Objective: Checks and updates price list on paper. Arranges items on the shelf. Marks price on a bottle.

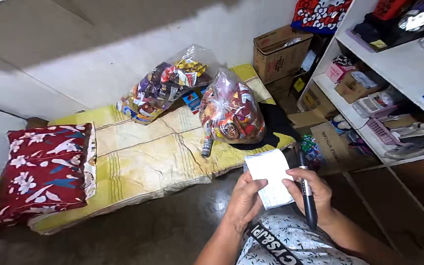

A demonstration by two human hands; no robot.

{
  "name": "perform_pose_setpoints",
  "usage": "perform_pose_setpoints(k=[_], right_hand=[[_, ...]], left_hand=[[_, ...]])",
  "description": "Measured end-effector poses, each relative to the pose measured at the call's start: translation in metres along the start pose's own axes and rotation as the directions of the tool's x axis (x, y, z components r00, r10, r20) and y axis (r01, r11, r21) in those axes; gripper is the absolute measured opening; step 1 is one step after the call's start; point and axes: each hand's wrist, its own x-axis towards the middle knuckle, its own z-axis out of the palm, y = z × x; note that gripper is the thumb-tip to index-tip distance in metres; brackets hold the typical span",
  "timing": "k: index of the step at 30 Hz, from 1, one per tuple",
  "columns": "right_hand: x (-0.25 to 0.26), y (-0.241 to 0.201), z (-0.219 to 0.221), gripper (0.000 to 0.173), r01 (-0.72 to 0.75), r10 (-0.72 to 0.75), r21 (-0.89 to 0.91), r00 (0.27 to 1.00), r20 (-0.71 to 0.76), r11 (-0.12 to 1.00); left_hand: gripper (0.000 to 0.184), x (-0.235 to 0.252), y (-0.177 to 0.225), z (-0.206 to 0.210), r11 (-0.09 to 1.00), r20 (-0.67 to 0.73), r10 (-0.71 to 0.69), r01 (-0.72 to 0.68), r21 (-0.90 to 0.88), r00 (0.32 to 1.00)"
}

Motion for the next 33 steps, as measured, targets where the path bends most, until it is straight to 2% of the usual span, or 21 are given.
perform_pose_setpoints(k=[33], right_hand=[[-0.0057, -0.0064, -0.0012, 0.022, -0.001, 0.001, 0.024, 1.0, 0.013, 1.0]], left_hand=[[0.024, -0.0083, -0.0033, -0.0004, 1.0, 0.021, 0.023, -0.022, -0.02, 1.0]])
